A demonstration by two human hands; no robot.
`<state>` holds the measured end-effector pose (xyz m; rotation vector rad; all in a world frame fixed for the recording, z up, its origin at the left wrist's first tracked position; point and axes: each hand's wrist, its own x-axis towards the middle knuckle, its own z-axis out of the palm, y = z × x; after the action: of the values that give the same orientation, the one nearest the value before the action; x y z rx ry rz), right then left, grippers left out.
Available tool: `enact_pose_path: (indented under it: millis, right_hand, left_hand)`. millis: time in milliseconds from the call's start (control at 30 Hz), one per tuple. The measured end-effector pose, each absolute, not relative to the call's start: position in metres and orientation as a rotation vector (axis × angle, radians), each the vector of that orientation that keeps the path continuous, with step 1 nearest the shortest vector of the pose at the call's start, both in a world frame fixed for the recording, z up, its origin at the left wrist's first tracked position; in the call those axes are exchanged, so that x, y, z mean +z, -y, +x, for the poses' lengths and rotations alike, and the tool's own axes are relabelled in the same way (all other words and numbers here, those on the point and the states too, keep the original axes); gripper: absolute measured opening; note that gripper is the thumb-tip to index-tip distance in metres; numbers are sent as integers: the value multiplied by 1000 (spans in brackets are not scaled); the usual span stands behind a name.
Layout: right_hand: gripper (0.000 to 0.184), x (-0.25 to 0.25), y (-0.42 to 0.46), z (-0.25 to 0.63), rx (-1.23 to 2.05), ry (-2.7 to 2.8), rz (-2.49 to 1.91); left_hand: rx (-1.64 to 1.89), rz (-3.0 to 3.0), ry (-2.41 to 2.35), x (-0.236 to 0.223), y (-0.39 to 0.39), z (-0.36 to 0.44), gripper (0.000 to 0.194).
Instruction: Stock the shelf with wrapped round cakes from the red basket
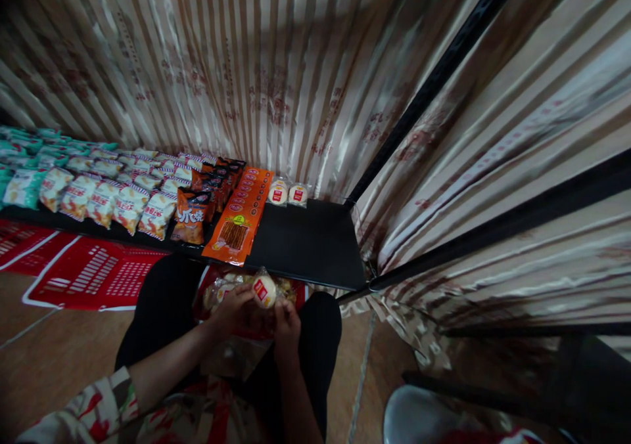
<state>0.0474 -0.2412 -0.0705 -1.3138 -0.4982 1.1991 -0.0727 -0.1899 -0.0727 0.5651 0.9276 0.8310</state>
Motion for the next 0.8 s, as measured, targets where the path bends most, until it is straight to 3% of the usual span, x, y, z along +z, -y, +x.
enact_pose_path:
  millis: [200,800]
  right_hand:
    - [40,-64,237,51,1222,345,-1290]
    - [41,-44,206,95,1382,785,-1375]
  left_hand:
    - [885,626,-922,-68,185,-72,25]
    - [756,706,-984,-42,180,-77,37]
